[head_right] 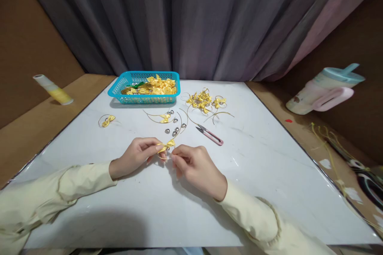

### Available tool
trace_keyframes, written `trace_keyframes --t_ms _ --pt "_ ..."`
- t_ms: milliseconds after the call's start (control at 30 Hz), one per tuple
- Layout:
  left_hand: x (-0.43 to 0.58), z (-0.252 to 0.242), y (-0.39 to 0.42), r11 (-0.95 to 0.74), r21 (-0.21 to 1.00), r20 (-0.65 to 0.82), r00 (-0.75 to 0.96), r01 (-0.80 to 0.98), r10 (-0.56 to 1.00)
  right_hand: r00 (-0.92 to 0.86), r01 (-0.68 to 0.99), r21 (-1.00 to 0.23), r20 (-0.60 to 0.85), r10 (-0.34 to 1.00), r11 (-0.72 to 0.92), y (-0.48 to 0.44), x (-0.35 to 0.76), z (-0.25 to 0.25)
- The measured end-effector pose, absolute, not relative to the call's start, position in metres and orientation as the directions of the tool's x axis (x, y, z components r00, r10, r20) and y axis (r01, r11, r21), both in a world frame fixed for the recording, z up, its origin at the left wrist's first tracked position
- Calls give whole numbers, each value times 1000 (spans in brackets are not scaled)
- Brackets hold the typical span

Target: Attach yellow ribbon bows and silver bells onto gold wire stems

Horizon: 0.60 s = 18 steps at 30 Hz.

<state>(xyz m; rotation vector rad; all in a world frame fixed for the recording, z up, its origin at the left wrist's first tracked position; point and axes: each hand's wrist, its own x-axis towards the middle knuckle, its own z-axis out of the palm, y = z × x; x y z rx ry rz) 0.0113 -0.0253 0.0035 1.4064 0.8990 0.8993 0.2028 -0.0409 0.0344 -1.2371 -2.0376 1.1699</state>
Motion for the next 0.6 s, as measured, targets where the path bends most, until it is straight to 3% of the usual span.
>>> trace_keyframes --t_ms 600 --pt "13 7 -26 108 993 -82 371 -49 925 -424 320 -929 35 905 186 -46 193 23"
